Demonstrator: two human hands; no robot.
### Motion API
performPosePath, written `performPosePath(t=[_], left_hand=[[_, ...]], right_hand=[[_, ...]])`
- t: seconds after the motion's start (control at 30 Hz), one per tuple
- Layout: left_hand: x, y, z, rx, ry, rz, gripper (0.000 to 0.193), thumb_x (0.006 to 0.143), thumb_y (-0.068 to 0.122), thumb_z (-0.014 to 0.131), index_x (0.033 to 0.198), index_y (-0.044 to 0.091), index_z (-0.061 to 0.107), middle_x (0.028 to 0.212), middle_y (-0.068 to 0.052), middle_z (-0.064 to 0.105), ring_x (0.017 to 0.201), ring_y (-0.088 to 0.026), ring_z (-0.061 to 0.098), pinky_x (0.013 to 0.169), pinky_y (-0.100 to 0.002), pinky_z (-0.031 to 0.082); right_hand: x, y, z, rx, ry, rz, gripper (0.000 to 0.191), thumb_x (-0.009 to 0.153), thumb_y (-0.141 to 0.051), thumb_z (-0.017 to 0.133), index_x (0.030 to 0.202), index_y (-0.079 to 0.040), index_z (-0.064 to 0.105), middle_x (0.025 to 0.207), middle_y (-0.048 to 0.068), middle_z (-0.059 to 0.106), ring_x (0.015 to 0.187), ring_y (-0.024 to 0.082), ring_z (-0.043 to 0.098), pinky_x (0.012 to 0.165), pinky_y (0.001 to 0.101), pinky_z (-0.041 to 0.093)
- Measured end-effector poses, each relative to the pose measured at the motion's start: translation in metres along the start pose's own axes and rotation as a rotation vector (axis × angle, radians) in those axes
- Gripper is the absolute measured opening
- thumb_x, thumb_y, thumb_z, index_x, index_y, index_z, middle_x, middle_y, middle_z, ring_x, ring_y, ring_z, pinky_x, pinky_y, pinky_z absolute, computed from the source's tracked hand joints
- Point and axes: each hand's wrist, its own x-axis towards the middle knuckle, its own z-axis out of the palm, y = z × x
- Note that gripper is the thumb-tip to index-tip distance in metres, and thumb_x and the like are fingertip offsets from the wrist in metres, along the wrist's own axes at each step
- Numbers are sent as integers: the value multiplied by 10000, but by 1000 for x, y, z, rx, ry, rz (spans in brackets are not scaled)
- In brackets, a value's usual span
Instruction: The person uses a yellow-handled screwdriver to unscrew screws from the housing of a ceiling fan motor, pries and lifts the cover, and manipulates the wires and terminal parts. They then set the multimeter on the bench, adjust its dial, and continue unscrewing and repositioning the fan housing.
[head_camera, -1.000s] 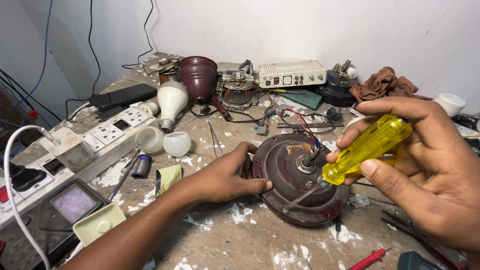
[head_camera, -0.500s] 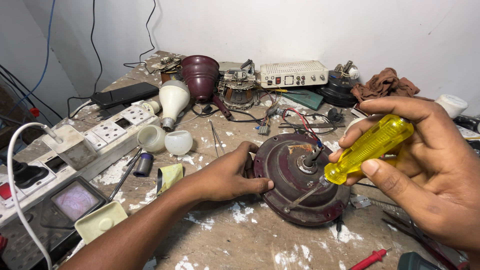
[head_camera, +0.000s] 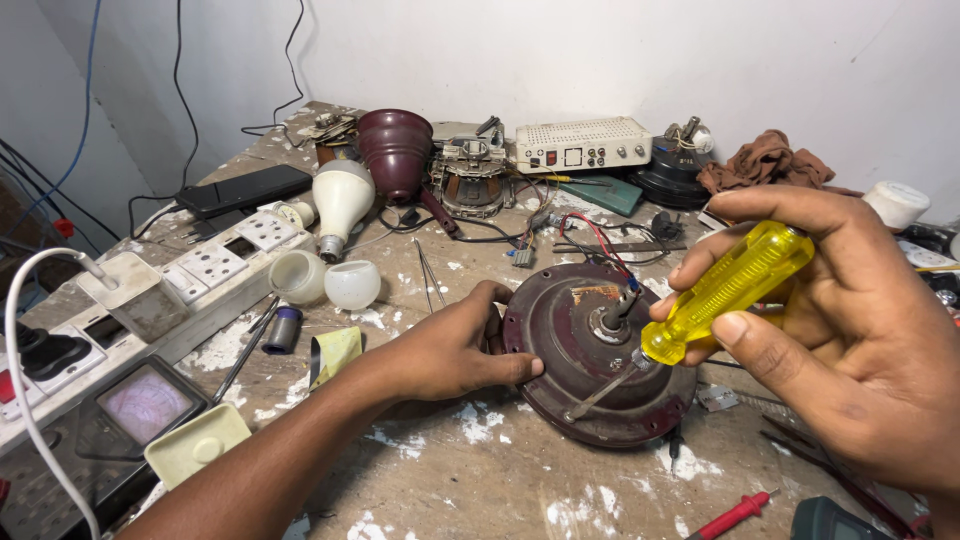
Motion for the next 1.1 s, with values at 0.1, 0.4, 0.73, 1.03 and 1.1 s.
performPosePath(t=[0.1,0.4,0.73,1.03,1.1], left_hand=[[-2,1,0,-17,-4,-4,783,796,388,795,1370,-2,433,1073,-172,724,962,-200,709,838,-334,578],[-7,-11,6,42,9,-95,803,761,390,804,1371,18,438,1054,-166,726,944,-213,703,820,-333,586],[6,-17,17,24,7,-202,870,775,390,813,1485,106,400,1130,-149,740,1036,-203,716,890,-345,582],[25,-37,21,-69,4,-162,809,773,347,814,1447,104,437,1104,-124,745,998,-178,705,860,-327,577],[28,-45,18,48,28,-211,811,779,360,830,1457,132,449,1103,-114,730,976,-187,686,845,-344,566]], right_hand=[[1,-1,4,-31,6,-12,640,931,55,539,1529,-37,331,1248,178,638,1180,263,709,854,368,600],[-1,-4,23,55,-69,-44,600,944,49,576,1491,-56,351,1245,129,612,1161,194,658,961,328,593],[-5,-12,30,-251,-82,-257,572,936,-16,721,1422,-119,437,1430,89,579,1205,187,698,975,309,612],[1,13,38,-324,6,-307,686,1013,-118,769,1557,-160,353,1598,63,513,1402,217,650,1162,326,532],[0,18,38,-368,4,-365,671,1035,-128,773,1555,-177,350,1594,52,508,1430,224,611,1203,316,515]])
